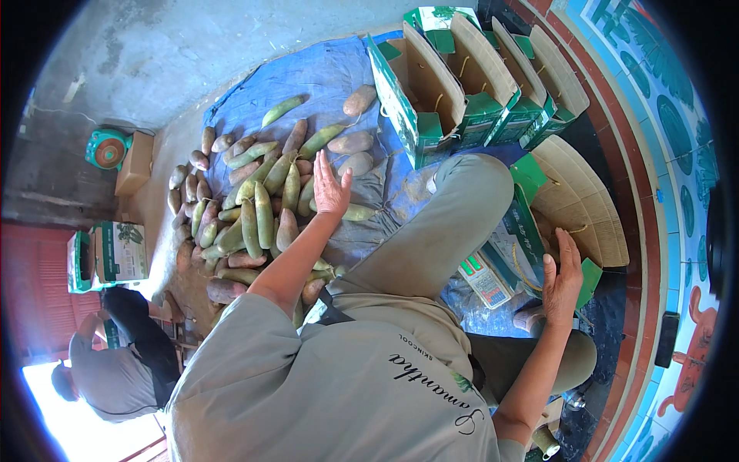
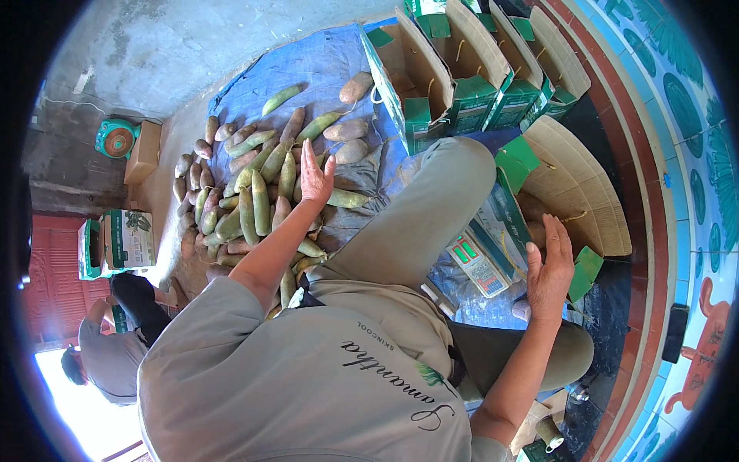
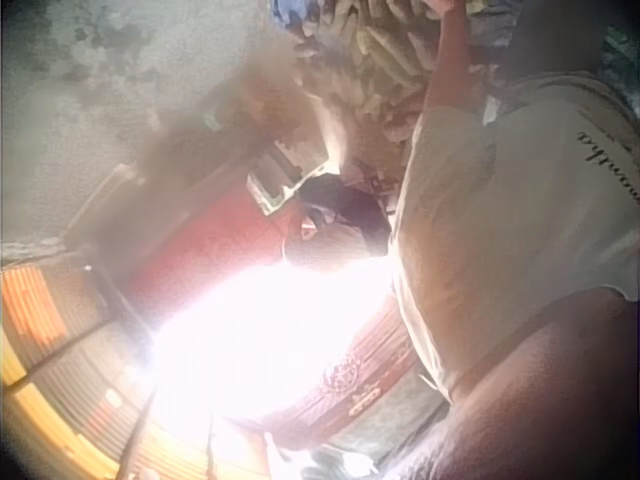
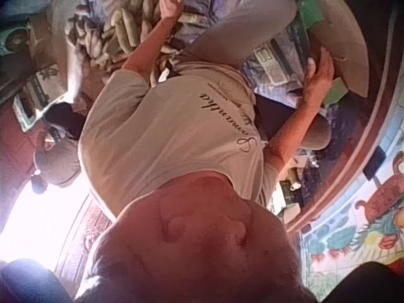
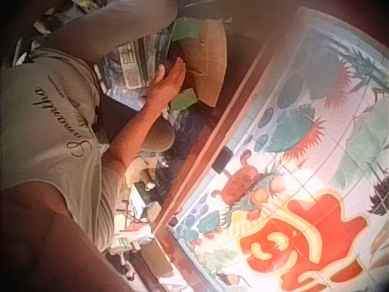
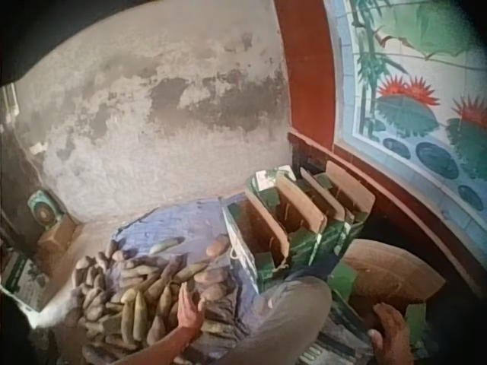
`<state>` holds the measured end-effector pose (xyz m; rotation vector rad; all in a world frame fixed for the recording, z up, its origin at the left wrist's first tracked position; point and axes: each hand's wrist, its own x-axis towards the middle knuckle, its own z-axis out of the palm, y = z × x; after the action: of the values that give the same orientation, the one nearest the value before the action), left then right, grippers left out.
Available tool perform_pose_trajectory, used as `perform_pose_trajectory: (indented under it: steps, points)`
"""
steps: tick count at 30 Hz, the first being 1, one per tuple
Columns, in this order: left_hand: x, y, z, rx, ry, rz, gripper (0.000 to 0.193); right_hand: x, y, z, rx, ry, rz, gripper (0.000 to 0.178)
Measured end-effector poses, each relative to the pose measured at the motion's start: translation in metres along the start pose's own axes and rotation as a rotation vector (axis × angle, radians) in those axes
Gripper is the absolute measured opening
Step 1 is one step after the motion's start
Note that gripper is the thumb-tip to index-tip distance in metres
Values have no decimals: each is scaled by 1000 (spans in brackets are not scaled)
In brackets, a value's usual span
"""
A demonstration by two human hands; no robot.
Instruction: Packing radishes into cardboard boxes and weighing them on a scale.
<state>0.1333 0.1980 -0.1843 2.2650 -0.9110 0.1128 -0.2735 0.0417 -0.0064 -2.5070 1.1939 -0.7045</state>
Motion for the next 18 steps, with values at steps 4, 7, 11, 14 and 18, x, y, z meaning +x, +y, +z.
perform_pose_trajectory:
  steps: [4, 7, 11, 14, 18]
  points:
    - [-7, -6, 7, 3, -3, 7, 76, -1, 0, 0, -24, -21, 17, 48]
    - [-12, -8, 8, 15, -32, -11, 75, -1, 0, 1, -8, -28, 18, 47]
    - [-16, -11, 10, 26, -23, 4, 75, 0, 0, 1, 10, -31, 16, 46]
    - [-17, -7, 8, 30, -34, 5, 76, 0, -1, 0, -12, -47, 10, 42]
    - [-18, -2, 9, 25, -38, -5, 75, -1, -1, 1, -21, -47, 12, 42]
